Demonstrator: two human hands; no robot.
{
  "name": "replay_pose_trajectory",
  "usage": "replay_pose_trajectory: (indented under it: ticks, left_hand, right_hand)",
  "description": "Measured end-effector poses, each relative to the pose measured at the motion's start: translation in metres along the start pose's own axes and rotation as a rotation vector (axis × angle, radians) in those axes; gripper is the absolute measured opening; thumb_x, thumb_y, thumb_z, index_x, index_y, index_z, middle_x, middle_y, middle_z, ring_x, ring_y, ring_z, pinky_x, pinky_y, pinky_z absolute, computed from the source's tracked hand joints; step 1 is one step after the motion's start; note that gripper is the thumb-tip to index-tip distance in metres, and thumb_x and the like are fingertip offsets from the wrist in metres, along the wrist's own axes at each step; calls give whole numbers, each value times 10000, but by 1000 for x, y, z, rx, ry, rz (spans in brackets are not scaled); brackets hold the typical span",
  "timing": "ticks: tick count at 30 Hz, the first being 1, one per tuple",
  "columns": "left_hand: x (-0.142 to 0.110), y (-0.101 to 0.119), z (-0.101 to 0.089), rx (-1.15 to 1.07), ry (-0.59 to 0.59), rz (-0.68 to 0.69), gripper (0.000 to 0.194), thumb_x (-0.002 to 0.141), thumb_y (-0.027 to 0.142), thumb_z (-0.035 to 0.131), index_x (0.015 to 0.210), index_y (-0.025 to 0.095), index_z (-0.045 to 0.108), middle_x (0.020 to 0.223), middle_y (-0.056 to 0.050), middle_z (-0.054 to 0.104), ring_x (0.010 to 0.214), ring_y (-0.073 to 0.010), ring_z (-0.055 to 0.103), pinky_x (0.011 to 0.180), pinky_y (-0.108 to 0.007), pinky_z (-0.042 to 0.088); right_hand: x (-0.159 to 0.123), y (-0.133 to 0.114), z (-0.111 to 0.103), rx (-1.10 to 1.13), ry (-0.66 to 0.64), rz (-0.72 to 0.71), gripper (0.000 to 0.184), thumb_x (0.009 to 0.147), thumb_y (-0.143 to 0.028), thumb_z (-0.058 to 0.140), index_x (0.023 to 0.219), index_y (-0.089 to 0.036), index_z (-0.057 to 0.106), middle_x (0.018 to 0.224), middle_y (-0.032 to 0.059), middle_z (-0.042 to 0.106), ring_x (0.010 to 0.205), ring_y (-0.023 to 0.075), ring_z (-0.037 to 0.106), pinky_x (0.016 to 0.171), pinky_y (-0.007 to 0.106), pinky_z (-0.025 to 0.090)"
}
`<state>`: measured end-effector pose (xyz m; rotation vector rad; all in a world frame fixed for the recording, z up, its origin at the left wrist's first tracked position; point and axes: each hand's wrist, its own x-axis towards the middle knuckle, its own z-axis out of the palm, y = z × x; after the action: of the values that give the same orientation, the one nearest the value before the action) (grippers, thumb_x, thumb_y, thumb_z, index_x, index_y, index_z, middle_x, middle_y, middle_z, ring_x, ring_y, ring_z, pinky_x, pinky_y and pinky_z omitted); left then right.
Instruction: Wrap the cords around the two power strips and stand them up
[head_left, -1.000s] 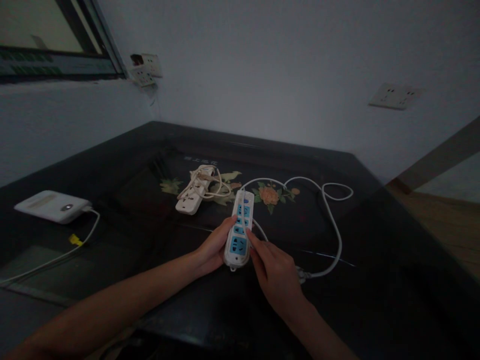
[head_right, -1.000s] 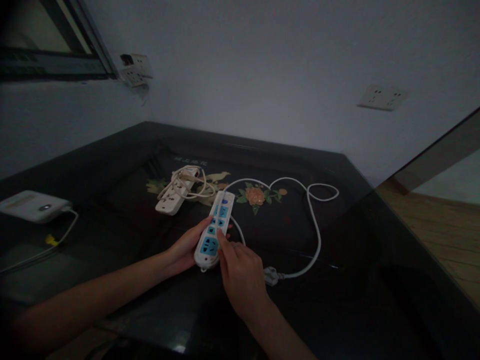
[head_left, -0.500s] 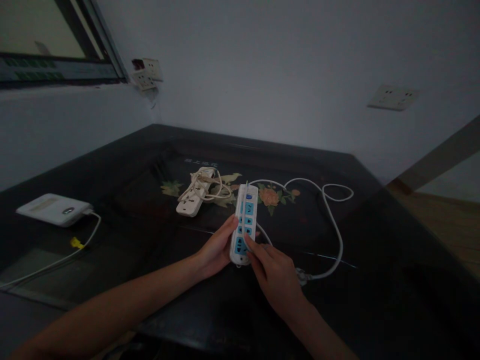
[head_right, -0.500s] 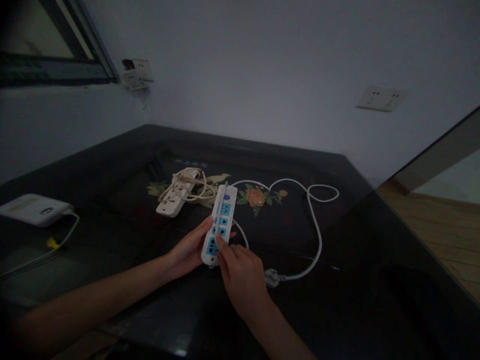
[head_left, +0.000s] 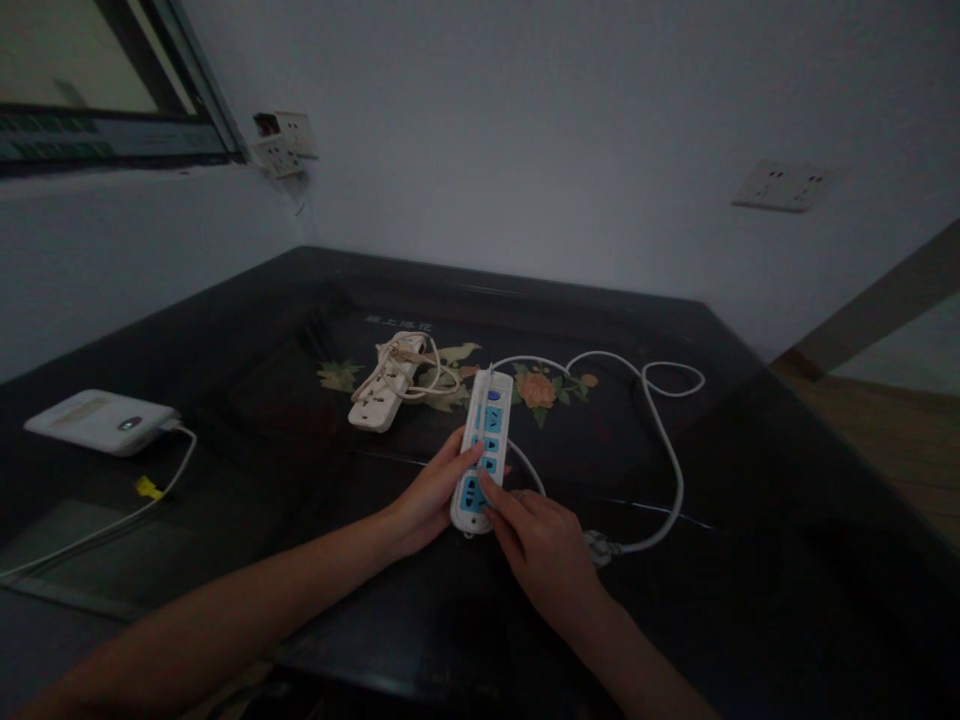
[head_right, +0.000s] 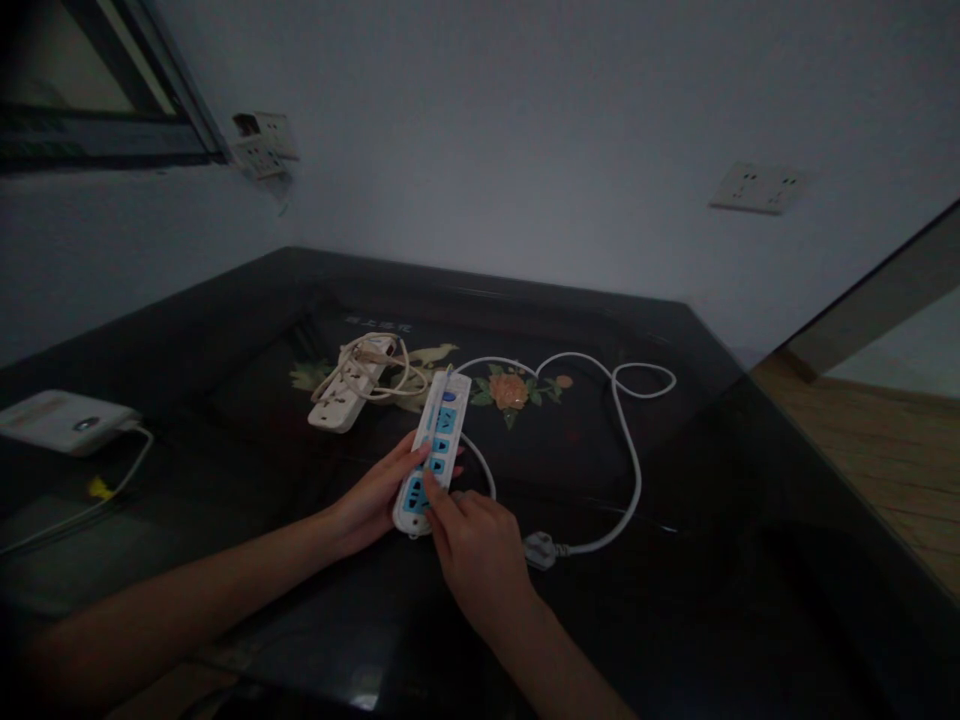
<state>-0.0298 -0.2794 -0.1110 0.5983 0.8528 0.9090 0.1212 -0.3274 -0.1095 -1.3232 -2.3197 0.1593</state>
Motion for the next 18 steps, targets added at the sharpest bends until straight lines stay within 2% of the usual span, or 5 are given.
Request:
replay_pose_trajectory:
  ticks: [5,10,14,18]
  left_hand:
    - [3,-2,-4,-13,-16,24,306,881,297,617,1170,208,571,1112,-85,679,950,-190,674,802,-297,550]
    - [1,-1,-2,-62,-61,77,297,854,243,646,1136,160,602,1131,-99,679,951,-192,667,846,-308,536]
    - [-3,-3,2,-121,-148,127,381,787,165,709,1147,162,585,1136,-95,687,1032,-222,654,937,-350,502]
    - [-5,-5,5,-176,-131,176,481,738,102,734,1176,177,551,1135,-84,694,1079,-232,641,1010,-391,457]
  right_hand:
    - [-1,0,-1,147,7,43,369,910,-168,501,1271,-181,574,882,70,711,775,206,675,682,316,518]
    - [4,4,-6,301,47,345,236,905,-311,519,1082,-165,572,849,62,682,743,198,668,636,295,493]
    - [7,6,-12,299,-32,479,368,898,-406,507,1199,-197,476,1038,85,685,893,249,682,721,345,482]
    - [9,5,-18,305,-110,508,488,890,-446,509,1310,-220,402,1052,94,691,880,269,689,717,357,465]
